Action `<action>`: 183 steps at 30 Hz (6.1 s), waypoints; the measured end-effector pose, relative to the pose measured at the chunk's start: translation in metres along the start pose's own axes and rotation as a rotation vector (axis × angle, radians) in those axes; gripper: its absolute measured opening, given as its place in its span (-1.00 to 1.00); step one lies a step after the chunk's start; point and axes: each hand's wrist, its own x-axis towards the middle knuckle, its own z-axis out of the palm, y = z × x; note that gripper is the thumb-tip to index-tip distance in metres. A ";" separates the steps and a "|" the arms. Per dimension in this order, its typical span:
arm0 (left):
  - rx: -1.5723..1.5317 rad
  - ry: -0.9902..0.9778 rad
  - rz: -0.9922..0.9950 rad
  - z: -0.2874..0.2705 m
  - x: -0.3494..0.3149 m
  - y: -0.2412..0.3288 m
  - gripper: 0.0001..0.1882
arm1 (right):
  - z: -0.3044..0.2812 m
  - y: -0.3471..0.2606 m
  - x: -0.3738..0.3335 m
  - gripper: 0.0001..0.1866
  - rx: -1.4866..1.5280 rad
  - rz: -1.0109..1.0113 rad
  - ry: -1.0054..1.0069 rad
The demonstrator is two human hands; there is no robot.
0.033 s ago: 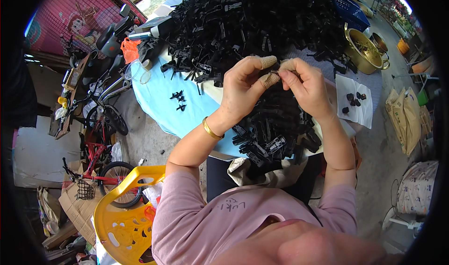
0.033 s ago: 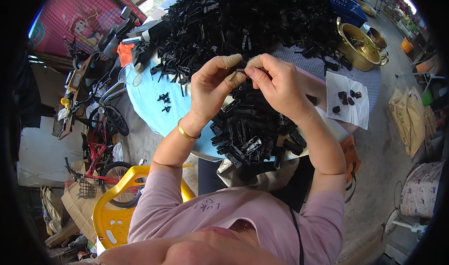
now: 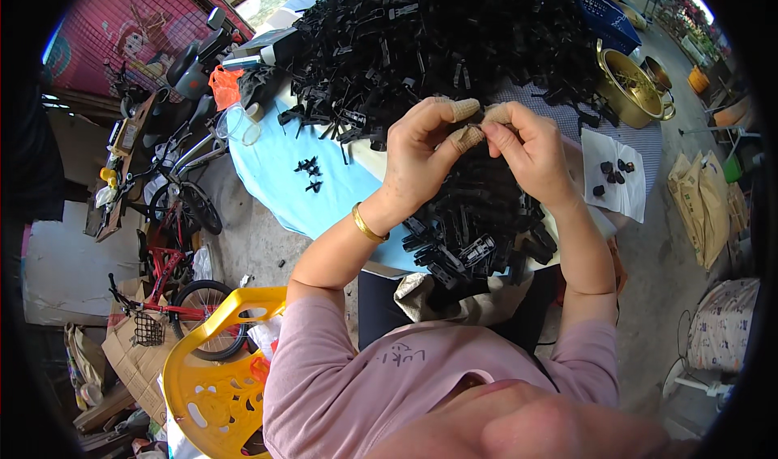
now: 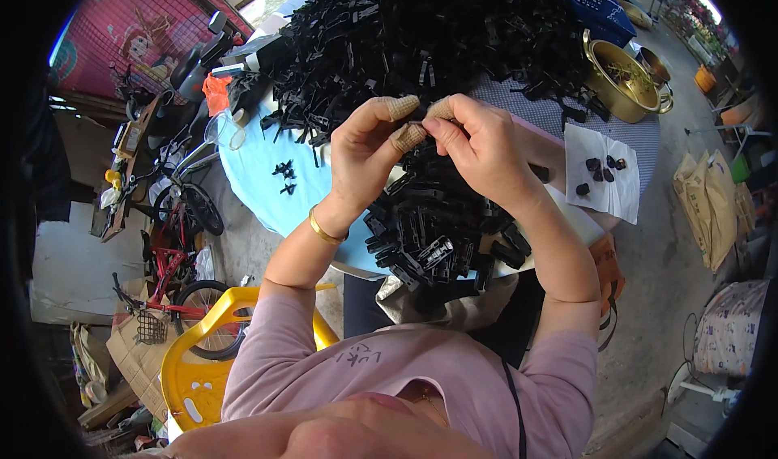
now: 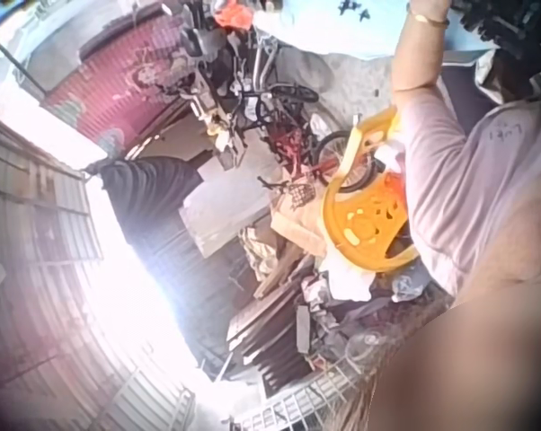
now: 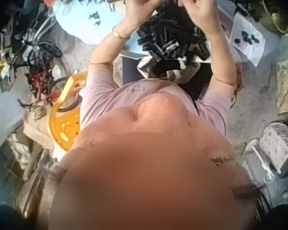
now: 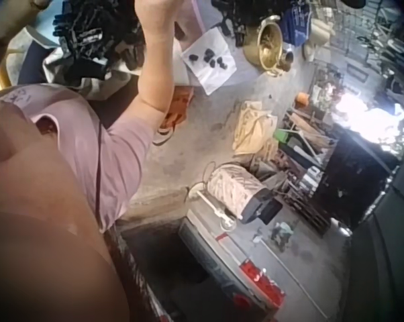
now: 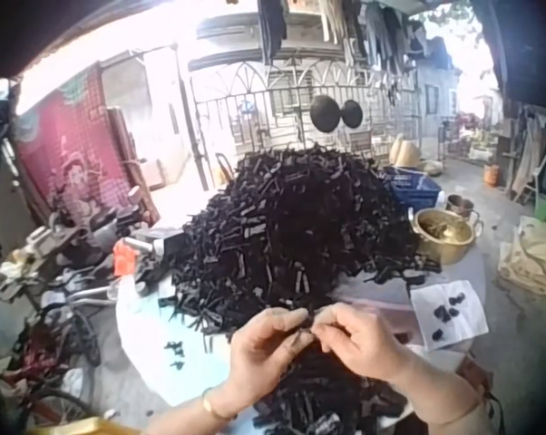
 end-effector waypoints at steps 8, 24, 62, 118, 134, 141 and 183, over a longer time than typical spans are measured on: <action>0.490 0.098 0.403 0.006 0.003 0.001 -0.80 | -0.006 0.005 0.002 -0.93 0.025 0.119 -0.067; 0.288 -0.645 0.046 -0.011 0.011 0.001 -0.71 | -0.078 0.121 0.028 -0.67 -1.222 0.569 0.050; 0.123 0.057 -0.158 -0.010 0.009 -0.015 -0.61 | 0.006 0.014 0.007 -0.85 0.048 0.137 -0.041; -0.086 -0.002 -0.117 -0.001 0.004 -0.009 -0.66 | -0.001 0.008 0.004 -0.84 0.236 0.289 -0.102; 0.002 0.104 -0.021 0.007 0.003 -0.015 -0.70 | 0.006 0.013 0.004 -0.84 0.159 0.147 -0.005; -0.034 0.080 -0.015 -0.003 0.005 -0.017 -0.65 | -0.005 0.016 0.011 -0.87 0.024 0.083 0.069; 0.200 -0.102 -0.076 -0.006 0.007 -0.007 -0.34 | -0.005 0.028 0.011 -0.91 0.367 0.397 -0.077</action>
